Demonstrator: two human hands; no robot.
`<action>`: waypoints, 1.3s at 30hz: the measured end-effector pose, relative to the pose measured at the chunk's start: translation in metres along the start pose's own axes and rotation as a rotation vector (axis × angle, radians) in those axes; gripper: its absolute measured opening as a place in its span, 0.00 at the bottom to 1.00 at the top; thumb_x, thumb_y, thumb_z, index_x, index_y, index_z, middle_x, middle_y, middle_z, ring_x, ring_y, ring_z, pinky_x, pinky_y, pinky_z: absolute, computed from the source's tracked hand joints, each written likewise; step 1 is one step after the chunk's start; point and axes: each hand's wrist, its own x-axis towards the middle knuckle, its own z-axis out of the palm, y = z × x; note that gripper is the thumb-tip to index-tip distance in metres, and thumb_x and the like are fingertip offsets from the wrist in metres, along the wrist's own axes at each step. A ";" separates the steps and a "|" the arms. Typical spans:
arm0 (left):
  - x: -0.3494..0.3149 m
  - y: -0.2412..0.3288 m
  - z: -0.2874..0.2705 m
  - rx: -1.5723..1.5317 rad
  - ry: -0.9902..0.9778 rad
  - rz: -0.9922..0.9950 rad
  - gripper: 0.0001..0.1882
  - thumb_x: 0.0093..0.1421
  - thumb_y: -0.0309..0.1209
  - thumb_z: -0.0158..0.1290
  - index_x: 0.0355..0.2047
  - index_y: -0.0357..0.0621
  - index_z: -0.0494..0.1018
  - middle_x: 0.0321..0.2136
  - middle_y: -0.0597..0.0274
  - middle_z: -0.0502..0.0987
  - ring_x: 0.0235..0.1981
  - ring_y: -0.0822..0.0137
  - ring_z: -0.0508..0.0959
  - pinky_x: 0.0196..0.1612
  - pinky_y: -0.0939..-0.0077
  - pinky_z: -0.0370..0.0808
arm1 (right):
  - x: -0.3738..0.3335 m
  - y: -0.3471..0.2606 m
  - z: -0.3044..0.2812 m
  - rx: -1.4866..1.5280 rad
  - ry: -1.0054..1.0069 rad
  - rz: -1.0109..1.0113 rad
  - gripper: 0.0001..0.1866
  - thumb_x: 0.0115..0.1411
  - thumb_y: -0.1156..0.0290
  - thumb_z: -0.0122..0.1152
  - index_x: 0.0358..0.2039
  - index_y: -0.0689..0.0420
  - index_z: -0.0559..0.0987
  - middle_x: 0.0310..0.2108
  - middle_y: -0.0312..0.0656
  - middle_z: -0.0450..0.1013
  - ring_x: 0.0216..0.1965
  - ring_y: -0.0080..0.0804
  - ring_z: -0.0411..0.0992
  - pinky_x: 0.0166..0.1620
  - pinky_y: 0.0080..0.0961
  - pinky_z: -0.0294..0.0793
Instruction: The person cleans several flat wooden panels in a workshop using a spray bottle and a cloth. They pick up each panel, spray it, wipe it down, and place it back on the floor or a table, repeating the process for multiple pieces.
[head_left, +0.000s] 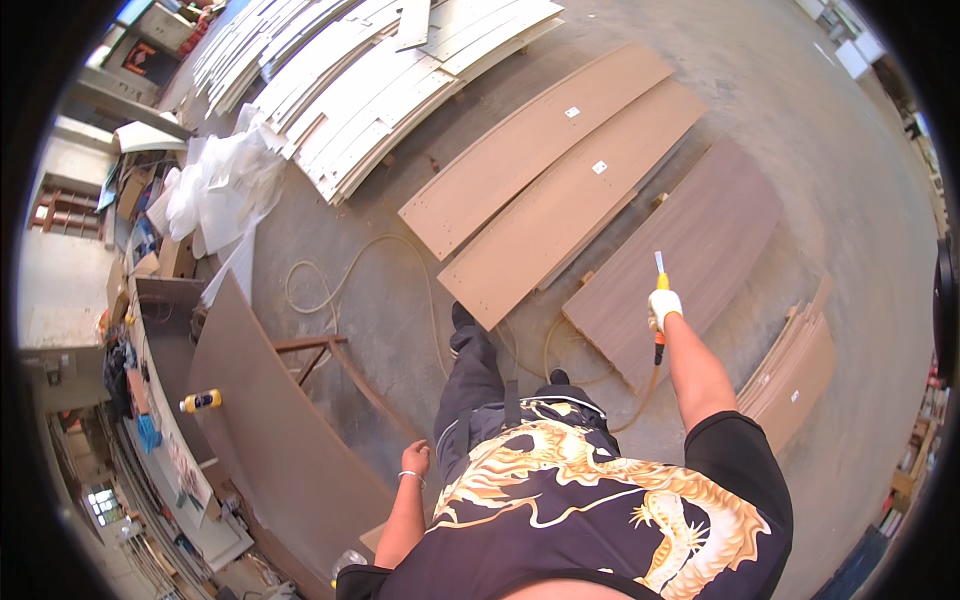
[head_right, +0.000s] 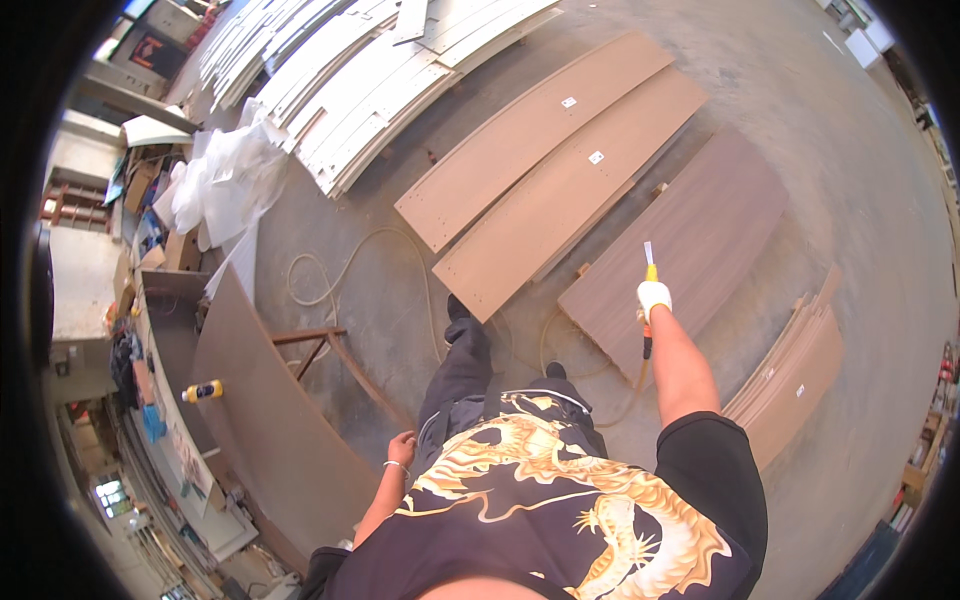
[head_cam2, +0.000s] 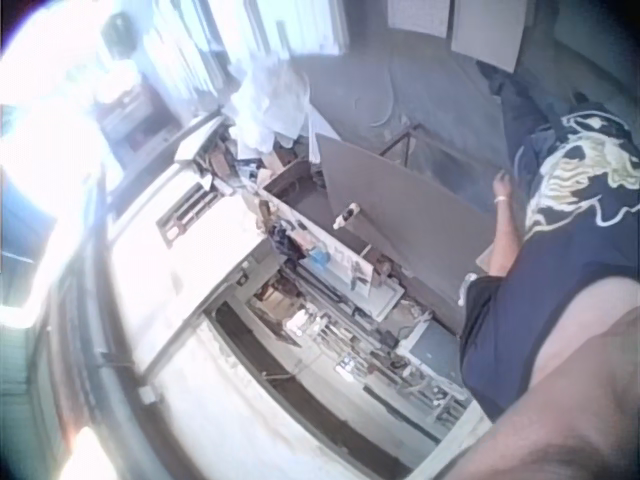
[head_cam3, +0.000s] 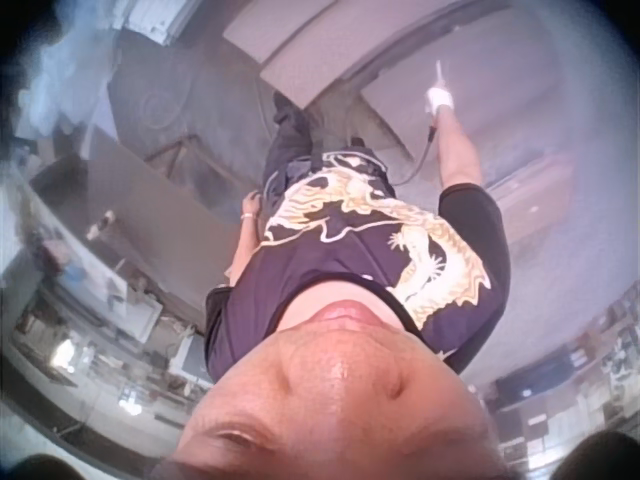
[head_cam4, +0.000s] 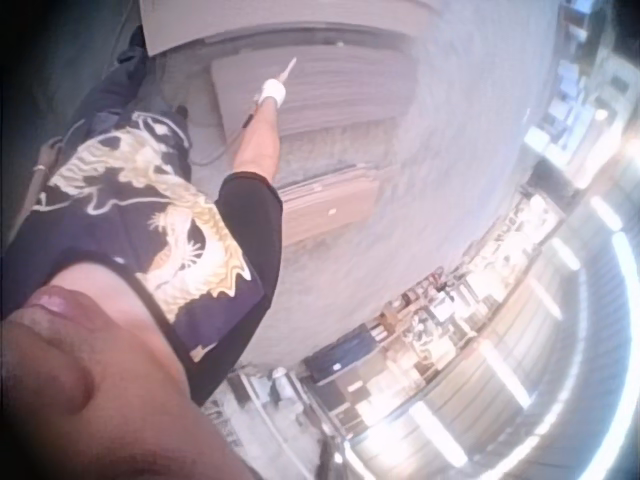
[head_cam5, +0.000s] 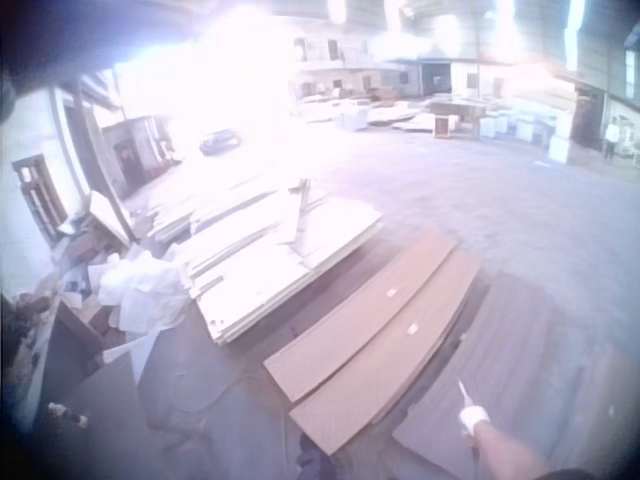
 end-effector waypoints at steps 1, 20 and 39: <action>0.021 0.007 -0.004 -0.003 -0.043 -0.003 0.18 0.61 0.29 0.54 0.50 0.38 0.80 0.46 0.45 0.83 0.50 0.55 0.82 0.55 0.67 0.76 | -0.012 -0.004 0.007 -0.168 -0.077 -0.019 0.06 0.55 0.71 0.54 0.23 0.57 0.73 0.16 0.43 0.68 0.14 0.36 0.67 0.15 0.34 0.62; 0.533 0.213 0.019 -0.173 -0.104 0.054 0.13 0.59 0.27 0.56 0.44 0.35 0.77 0.31 0.55 0.79 0.31 0.63 0.78 0.32 0.70 0.74 | -0.124 -0.011 0.303 -0.274 -0.014 0.137 0.10 0.58 0.67 0.62 0.27 0.61 0.79 0.16 0.39 0.73 0.13 0.28 0.70 0.18 0.29 0.69; 0.568 0.285 0.144 -0.494 -0.210 -0.020 0.31 0.61 0.47 0.64 0.55 0.36 0.72 0.42 0.56 0.80 0.36 0.65 0.79 0.33 0.68 0.78 | 0.061 -0.054 0.322 -0.048 0.146 0.158 0.12 0.58 0.64 0.68 0.27 0.59 0.77 0.17 0.38 0.72 0.12 0.21 0.66 0.15 0.22 0.62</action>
